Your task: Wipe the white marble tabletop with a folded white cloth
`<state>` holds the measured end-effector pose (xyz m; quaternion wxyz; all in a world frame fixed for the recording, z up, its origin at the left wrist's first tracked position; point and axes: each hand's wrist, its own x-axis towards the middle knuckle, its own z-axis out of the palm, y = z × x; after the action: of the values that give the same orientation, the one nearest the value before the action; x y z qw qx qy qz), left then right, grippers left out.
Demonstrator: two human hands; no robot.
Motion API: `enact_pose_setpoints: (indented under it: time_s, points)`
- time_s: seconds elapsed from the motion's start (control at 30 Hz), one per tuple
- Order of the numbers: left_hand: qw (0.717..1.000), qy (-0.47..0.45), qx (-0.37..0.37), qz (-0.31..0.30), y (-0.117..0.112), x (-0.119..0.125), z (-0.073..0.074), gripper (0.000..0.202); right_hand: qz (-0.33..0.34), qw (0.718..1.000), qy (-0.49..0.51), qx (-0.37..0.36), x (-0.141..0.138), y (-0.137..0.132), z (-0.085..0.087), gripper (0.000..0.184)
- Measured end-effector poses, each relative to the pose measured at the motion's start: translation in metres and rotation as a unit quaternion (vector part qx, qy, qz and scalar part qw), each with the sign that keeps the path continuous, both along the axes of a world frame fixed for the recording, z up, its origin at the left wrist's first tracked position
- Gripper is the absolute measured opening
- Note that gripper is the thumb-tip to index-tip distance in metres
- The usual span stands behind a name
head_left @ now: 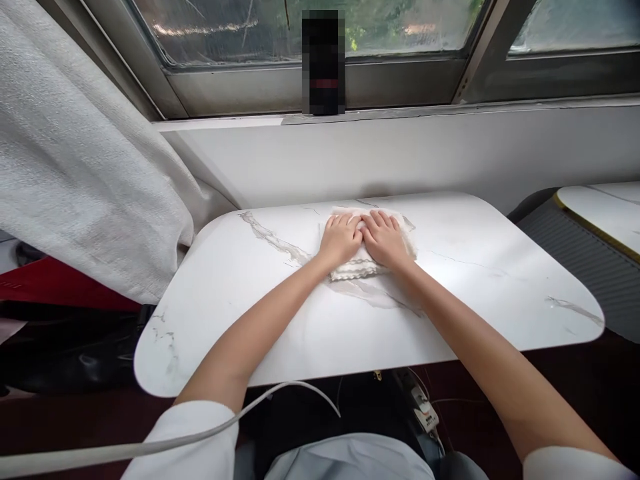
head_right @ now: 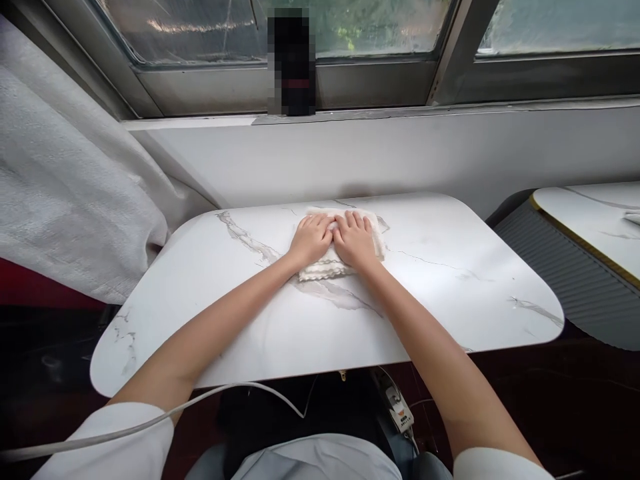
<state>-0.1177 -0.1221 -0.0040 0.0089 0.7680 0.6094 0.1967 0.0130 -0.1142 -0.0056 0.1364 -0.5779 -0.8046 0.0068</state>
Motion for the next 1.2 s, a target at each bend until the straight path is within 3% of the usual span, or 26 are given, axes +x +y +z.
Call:
enact_pose_setpoints:
  time_s: [0.23,0.5,0.83,1.2]
  points:
    - [1.0,-0.018,0.011,0.008,0.051,-0.014,0.002,0.038,0.016,0.999,0.047,0.015,-0.015,0.058,-0.004,0.051]
    - [0.998,0.0,0.021,0.056,0.057,-0.025,0.001,0.037,0.059,0.997,0.033,0.036,-0.032,0.079,-0.004,0.053]
    - [0.997,0.011,0.001,0.074,0.034,-0.08,0.005,0.039,0.078,0.997,0.004,0.009,-0.084,0.051,0.0,0.055]
    - [0.996,0.051,0.018,0.072,-0.026,-0.069,-0.001,0.04,0.077,0.996,0.007,0.036,-0.072,-0.013,-0.005,0.054]
